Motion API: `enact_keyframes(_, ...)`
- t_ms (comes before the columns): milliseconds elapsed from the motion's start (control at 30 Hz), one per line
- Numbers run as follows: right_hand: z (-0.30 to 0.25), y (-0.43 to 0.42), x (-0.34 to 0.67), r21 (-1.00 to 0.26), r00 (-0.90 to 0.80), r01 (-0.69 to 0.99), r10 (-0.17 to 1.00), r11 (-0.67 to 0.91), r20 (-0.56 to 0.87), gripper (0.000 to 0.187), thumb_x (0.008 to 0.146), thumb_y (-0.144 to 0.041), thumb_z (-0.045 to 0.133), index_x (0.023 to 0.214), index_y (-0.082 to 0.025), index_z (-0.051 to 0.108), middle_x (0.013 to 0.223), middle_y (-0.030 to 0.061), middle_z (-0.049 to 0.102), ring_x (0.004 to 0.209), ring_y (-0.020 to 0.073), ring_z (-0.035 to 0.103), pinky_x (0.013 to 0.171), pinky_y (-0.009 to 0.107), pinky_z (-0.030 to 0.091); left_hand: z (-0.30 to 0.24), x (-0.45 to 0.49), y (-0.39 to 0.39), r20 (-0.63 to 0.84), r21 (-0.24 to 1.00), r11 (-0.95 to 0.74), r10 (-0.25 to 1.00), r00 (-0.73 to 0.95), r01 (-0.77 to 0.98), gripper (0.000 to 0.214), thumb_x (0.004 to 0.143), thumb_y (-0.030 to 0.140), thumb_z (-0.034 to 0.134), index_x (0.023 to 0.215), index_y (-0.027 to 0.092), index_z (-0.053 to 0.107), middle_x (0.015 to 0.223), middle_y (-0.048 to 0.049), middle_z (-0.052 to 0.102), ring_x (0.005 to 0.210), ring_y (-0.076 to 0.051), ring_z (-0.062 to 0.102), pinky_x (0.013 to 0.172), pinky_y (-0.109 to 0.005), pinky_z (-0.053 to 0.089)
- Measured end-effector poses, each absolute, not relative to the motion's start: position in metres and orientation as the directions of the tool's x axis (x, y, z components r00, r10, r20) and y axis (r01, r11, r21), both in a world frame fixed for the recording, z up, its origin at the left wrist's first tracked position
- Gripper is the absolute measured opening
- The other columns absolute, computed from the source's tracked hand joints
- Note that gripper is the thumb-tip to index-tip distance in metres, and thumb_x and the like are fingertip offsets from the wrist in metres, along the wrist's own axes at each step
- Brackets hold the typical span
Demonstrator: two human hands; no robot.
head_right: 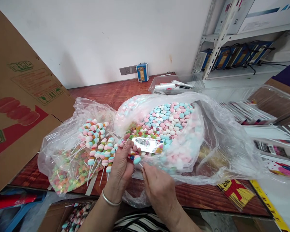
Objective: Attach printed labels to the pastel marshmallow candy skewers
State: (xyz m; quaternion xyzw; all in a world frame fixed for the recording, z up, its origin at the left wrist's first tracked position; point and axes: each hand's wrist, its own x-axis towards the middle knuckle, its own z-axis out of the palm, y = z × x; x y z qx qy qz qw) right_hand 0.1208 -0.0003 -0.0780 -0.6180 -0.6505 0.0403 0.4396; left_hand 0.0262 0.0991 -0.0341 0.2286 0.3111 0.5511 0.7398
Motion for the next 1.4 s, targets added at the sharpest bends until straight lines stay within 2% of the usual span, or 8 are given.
enact_keyframes(100,-0.082,-0.001,0.122,-0.385,0.051,0.889,0.783,0.247,0.620,0.020,0.096,-0.022,0.052,0.105,-0.014,0.068,0.069,0.0071,0.072,0.055,0.0182,0.062,0.055,0.029,0.042,-0.035,0.030,0.094,-0.176,0.740,0.233,0.973,0.152,-0.631,0.052,0.069,0.016,0.081,0.114,0.023,0.056,0.073,0.0068,0.056,0.058,-0.007,0.057,0.066,-0.024,0.052)
enact_keyframes(300,-0.072,-0.005,0.121,-0.813,0.117,0.559,0.954,0.165,0.274,0.022,0.101,-0.027,0.040,0.097,-0.020,0.060,0.074,0.0020,0.066,0.063,0.0163,0.063,0.059,0.026,0.045,-0.030,0.028,0.100,-0.323,0.602,0.318,0.936,0.141,-0.732,0.025,0.075,0.026,0.077,0.095,0.018,0.063,0.063,0.0074,0.051,0.052,-0.005,0.051,0.069,-0.024,0.054)
enact_keyframes(500,-0.061,0.000,0.116,-0.935,0.194,0.352,0.975,0.036,0.110,0.026,0.099,-0.035,0.044,0.086,-0.021,0.062,0.067,0.0000,0.062,0.060,0.0158,0.056,0.056,0.025,0.042,-0.031,0.034,0.096,-0.350,0.560,0.341,0.923,0.157,-0.755,0.022,0.079,0.033,0.073,0.089,0.016,0.062,0.061,0.0062,0.050,0.053,-0.006,0.050,0.075,-0.027,0.054)
enact_keyframes(667,-0.063,0.008,0.115,-0.929,0.250,0.361,0.950,0.087,0.186,0.022,0.097,-0.032,0.046,0.088,-0.020,0.062,0.075,0.0010,0.066,0.066,0.0158,0.059,0.061,0.024,0.044,-0.039,0.042,0.081,-0.337,0.567,0.401,0.910,0.241,-0.720,0.030,0.078,0.036,0.075,0.096,0.016,0.062,0.064,0.0052,0.053,0.057,-0.008,0.055,0.076,-0.030,0.054)
enact_keyframes(833,-0.069,0.007,0.119,-0.895,0.229,0.437,0.951,0.089,0.206,0.021,0.098,-0.031,0.044,0.095,-0.020,0.063,0.082,0.0019,0.069,0.072,0.0166,0.063,0.064,0.024,0.046,-0.042,0.031,0.096,-0.387,0.512,0.382,0.902,0.190,-0.769,0.035,0.077,0.036,0.076,0.104,0.017,0.062,0.090,-0.0043,0.066,0.080,-0.016,0.067,0.078,-0.032,0.056)
enact_keyframes(967,-0.072,-0.001,0.123,-0.844,0.159,0.523,0.959,0.119,0.234,0.020,0.099,-0.030,0.044,0.102,-0.021,0.062,0.088,0.0035,0.072,0.076,0.0185,0.068,0.066,0.026,0.049,-0.036,0.021,0.113,-0.377,0.474,0.374,0.904,0.200,-0.797,0.022,0.078,0.021,0.074,0.097,0.016,0.064,0.068,0.0043,0.057,0.057,-0.007,0.058,0.063,-0.021,0.053)
enact_keyframes(1167,-0.080,-0.002,0.118,-0.663,0.110,0.725,0.918,0.188,0.381,0.025,0.101,-0.027,0.037,0.101,-0.018,0.061,0.071,0.0046,0.072,0.055,0.0192,0.068,0.051,0.027,0.046,-0.036,0.036,0.096,-0.378,0.497,0.387,0.902,0.208,-0.777,0.021,0.074,0.022,0.078,0.080,0.016,0.059,0.056,0.0093,0.046,0.043,-0.003,0.044,0.050,-0.016,0.045)
enact_keyframes(1400,-0.075,0.008,0.118,-0.638,0.181,0.754,0.885,0.155,0.429,0.027,0.102,-0.029,0.036,0.099,-0.017,0.060,0.075,0.0064,0.073,0.060,0.0192,0.070,0.052,0.026,0.046,-0.041,0.039,0.085,-0.339,0.461,0.460,0.882,0.328,-0.759,0.031,0.075,0.035,0.077,0.094,0.017,0.061,0.075,0.0018,0.061,0.064,-0.010,0.062,0.064,-0.023,0.051)
